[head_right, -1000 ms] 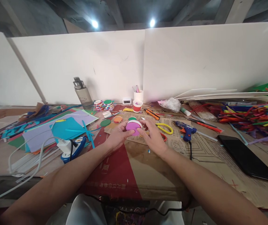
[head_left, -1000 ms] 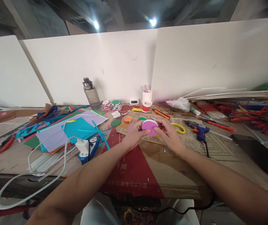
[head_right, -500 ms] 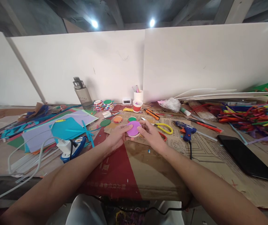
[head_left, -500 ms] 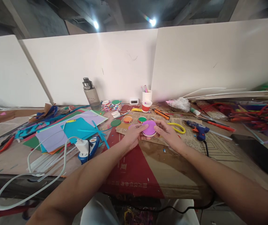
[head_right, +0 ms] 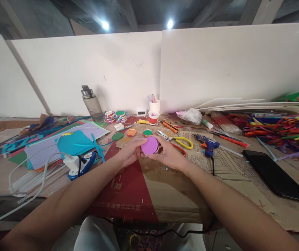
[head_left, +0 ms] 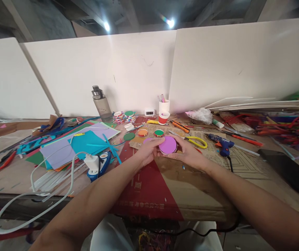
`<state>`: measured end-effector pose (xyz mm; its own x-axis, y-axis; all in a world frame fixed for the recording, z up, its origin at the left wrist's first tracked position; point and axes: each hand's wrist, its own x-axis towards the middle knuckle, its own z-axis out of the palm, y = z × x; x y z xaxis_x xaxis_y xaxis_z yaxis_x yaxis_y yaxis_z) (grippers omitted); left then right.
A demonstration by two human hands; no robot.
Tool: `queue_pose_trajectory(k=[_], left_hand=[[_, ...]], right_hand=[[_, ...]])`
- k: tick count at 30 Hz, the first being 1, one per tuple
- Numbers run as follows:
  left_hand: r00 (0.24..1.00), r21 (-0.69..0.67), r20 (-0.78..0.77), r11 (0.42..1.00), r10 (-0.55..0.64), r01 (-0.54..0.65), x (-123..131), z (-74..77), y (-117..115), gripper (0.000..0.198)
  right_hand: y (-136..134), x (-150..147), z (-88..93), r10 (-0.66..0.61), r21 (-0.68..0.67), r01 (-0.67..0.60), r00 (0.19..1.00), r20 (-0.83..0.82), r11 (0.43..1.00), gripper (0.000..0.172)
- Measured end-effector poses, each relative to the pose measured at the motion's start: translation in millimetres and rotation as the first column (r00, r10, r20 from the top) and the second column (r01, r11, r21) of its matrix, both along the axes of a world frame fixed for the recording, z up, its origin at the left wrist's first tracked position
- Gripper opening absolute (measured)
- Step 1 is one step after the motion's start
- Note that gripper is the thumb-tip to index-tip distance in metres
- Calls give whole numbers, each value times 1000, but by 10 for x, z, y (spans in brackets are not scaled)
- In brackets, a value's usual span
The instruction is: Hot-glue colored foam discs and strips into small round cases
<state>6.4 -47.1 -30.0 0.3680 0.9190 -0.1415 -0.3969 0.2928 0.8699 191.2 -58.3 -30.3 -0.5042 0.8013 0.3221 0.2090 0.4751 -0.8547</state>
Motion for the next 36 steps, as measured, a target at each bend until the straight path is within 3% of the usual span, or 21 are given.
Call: queue_pose_trajectory(k=[6, 11, 15, 17, 20, 25, 29, 32, 36], left_hand=[[999, 112, 10, 993, 47, -47, -13, 7, 8, 37], [995, 124, 19, 987, 99, -100, 5, 10, -4, 41], [995, 118, -39, 989, 94, -89, 1, 17, -7, 43], [995, 120, -51, 989, 91, -85, 7, 16, -8, 44], [993, 141, -48, 985, 109, -101, 26, 1, -14, 46], [983, 232, -107, 966, 146, -118, 43, -49, -37, 49], [961, 325, -220, 942, 166, -88, 39, -43, -64, 49], [963, 355, -230, 933, 142, -53, 34, -8, -84, 50], [974, 391, -204, 920, 103, -15, 27, 18, -97, 52]], right_hand=[[-22, -18, 40, -56, 19, 57, 997, -60, 998, 74], [57, -48, -52, -164, -28, 162, 971, -174, 986, 60], [99, -39, -122, -90, -60, 77, 962, -257, 995, 51], [95, -26, -127, -72, -47, 62, 967, -243, 997, 52], [77, -13, -117, -157, 48, 166, 976, -154, 985, 56], [28, -24, -83, -314, 336, 313, 948, -51, 889, 66], [1, -30, -67, -366, 544, 328, 930, -42, 772, 56], [0, -18, -75, -387, 624, 316, 922, -22, 715, 52], [6, 0, -76, -376, 676, 270, 927, 12, 686, 54]])
